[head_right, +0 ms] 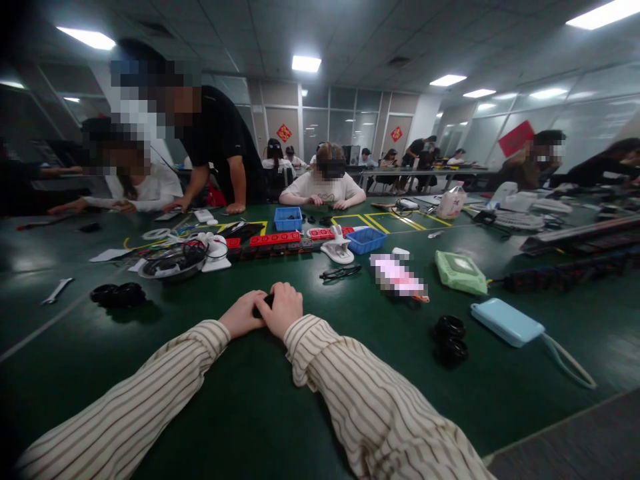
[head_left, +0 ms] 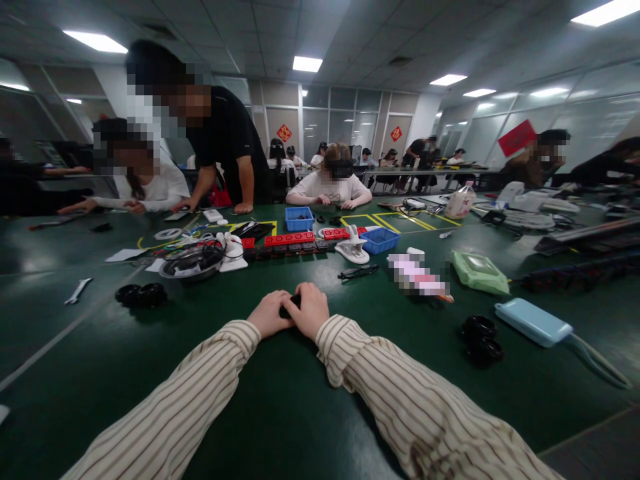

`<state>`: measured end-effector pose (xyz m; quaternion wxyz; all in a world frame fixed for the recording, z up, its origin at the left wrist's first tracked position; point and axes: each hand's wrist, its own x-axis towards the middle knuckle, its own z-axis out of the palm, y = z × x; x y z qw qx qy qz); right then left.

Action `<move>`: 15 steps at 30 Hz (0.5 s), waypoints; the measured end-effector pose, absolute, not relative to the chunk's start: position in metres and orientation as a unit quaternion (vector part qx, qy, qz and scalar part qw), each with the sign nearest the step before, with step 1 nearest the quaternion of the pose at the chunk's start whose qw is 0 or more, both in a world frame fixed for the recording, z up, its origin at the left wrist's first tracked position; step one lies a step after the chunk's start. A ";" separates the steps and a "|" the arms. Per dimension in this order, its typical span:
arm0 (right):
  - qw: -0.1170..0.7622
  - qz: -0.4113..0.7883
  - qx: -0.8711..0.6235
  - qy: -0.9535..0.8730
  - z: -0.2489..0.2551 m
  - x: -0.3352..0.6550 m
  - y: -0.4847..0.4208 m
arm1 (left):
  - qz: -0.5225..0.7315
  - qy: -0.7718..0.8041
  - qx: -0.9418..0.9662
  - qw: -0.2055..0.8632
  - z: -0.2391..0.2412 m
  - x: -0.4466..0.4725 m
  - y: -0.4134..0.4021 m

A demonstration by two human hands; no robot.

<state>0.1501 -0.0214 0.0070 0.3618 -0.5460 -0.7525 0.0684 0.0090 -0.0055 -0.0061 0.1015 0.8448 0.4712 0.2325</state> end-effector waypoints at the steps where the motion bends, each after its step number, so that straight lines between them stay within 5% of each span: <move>1: 0.360 0.069 -0.541 -0.757 0.008 0.151 -0.021 | 0.230 0.467 0.847 0.106 -0.006 0.009 -0.005; 8: 0.379 0.080 -0.477 -0.789 0.008 0.151 -0.025 | 0.218 0.446 0.859 0.128 -0.006 0.004 -0.003; 15: 0.620 0.084 -0.387 -0.677 0.110 0.204 -0.004 | 0.217 0.448 0.856 0.140 -0.003 0.004 -0.004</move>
